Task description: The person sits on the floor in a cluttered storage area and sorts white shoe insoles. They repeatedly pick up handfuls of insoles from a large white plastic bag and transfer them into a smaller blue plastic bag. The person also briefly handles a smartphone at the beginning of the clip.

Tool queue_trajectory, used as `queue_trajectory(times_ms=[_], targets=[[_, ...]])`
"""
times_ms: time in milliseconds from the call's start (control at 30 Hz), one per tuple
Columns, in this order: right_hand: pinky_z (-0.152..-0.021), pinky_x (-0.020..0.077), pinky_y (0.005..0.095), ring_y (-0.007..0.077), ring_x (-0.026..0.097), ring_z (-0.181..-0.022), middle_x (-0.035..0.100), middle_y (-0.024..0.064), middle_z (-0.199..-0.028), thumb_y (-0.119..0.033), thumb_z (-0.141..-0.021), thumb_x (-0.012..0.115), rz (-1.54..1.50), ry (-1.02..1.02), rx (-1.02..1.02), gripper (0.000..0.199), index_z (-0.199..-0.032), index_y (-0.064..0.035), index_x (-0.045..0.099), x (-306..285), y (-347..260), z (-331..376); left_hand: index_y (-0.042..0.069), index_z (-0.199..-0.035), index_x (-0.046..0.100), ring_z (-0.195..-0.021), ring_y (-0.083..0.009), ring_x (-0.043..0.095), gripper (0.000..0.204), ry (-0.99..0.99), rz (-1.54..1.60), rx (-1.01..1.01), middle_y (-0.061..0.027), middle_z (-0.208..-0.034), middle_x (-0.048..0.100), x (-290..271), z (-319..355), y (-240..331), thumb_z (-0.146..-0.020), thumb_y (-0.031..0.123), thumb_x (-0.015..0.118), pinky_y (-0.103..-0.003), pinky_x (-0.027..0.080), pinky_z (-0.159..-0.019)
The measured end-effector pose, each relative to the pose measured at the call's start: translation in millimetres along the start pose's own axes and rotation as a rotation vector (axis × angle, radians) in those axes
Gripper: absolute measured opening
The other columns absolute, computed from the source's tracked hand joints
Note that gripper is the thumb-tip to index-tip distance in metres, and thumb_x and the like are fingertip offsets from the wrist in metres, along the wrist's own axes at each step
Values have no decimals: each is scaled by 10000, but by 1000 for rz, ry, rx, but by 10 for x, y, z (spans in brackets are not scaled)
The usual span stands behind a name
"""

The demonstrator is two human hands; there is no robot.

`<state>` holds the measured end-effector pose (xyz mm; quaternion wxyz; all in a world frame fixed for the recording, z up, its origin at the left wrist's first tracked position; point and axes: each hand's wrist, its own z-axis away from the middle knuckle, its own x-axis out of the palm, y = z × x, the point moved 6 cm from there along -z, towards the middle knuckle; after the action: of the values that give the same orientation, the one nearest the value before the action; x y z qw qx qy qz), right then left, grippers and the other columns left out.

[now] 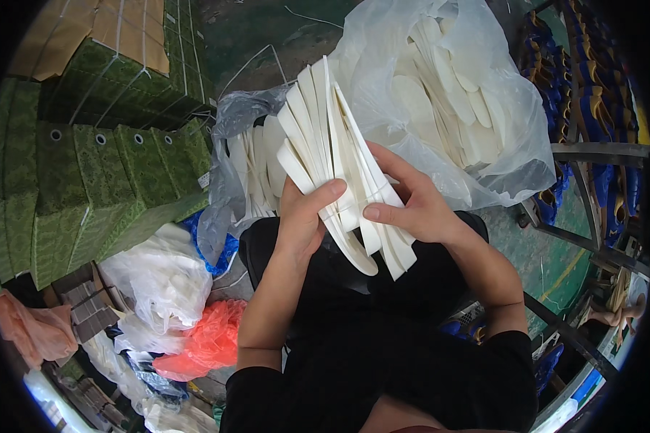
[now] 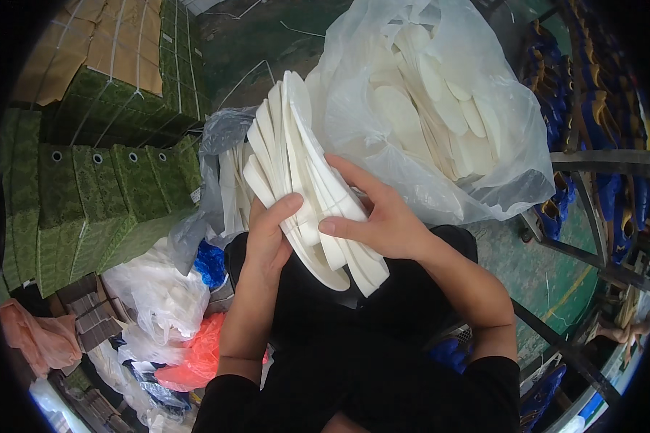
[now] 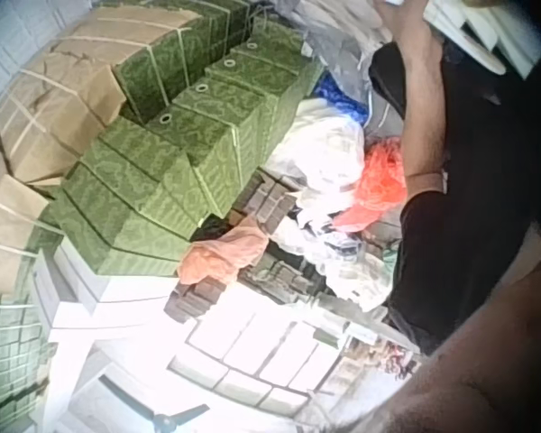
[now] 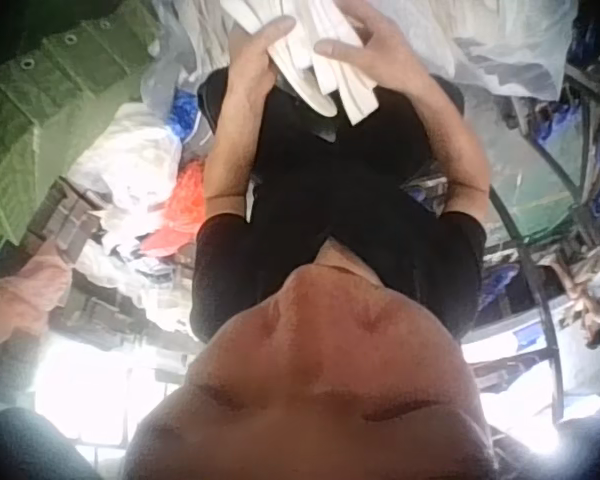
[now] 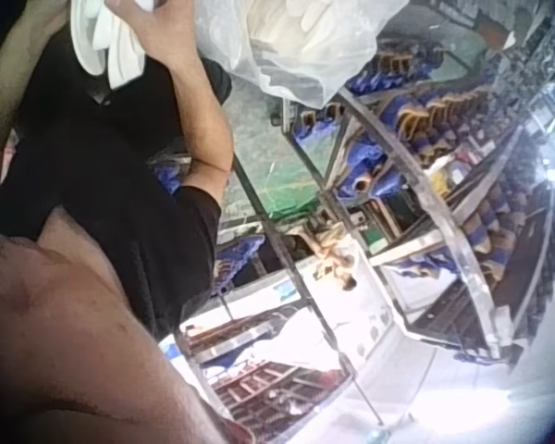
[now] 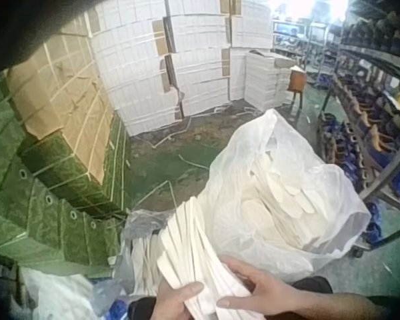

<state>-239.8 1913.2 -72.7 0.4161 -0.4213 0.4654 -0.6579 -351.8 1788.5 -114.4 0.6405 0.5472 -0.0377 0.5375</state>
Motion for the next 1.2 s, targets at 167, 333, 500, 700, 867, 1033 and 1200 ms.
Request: queue_trajectory(times_ms=[167, 333, 500, 700, 867, 1033, 1200], targets=[[-1105, 437, 393, 231, 544, -1303, 520, 148, -1466, -164, -909, 789, -3, 33, 18, 837, -1590, -49, 317, -9, 88, -42, -17, -1494, 374, -1233, -305, 622, 798, -31, 29, 43, -181, -1363, 585, 10, 46, 2, -796, 37, 757, -431, 520, -1043], [-1107, 432, 395, 231, 540, -1306, 533, 154, -1440, -160, -914, 781, -9, 34, 1, 830, -1589, -52, 311, -12, 50, -57, 2, -1505, 360, -1248, -308, 614, 824, -27, 38, 41, -178, -1373, 580, -8, 47, -30, -788, 33, 765, -438, 512, -1056], [-1102, 436, 393, 226, 547, -1297, 535, 149, -1435, -159, -919, 773, -42, 33, 13, 824, -1589, -56, 304, -41, 95, -93, 15, -1505, 361, -1257, -298, 609, 825, -50, 31, 34, -171, -1378, 578, -14, 44, -35, -785, 14, 764, -430, 508, -1063], [-1148, 377, 398, 244, 481, -1362, 516, 155, -1447, -168, -944, 744, -88, 48, 39, 776, -1578, -38, 317, -65, 122, -138, 15, -1504, 359, -1232, -276, 627, 833, -63, -8, 69, -165, -1365, 587, 15, -4, -31, -776, -6, 765, -411, 520, -1039], [-1183, 313, 401, 258, 415, -1401, 435, 179, -1478, -314, -782, 890, 353, 62, -61, 1067, -1544, 49, 238, 40, 126, -175, 11, -1571, 60, -1332, -303, 526, 1103, 8, -467, 298, -206, -1446, 469, 33, 47, -268, -769, 42, 817, -413, 449, -1094], [-1111, 418, 429, 296, 506, -1309, 483, 235, -1414, -323, -716, 885, 189, 119, 15, 1057, -1492, 85, 293, 117, 205, -331, -88, -1537, -121, -1453, -440, 335, 1386, -115, -962, 357, -313, -1551, 256, 199, 280, -74, -689, 221, 930, -512, 286, -1201], [-1006, 502, 397, 271, 621, -1151, 605, 206, -1285, -273, -819, 758, -167, -1, 302, 777, -1423, 85, 424, 151, 587, -651, -32, -1572, 261, -1488, -518, 207, 1185, -6, -1984, 510, -329, -1587, 241, 85, 550, 660, -723, 537, 861, -659, 174, -1180]])
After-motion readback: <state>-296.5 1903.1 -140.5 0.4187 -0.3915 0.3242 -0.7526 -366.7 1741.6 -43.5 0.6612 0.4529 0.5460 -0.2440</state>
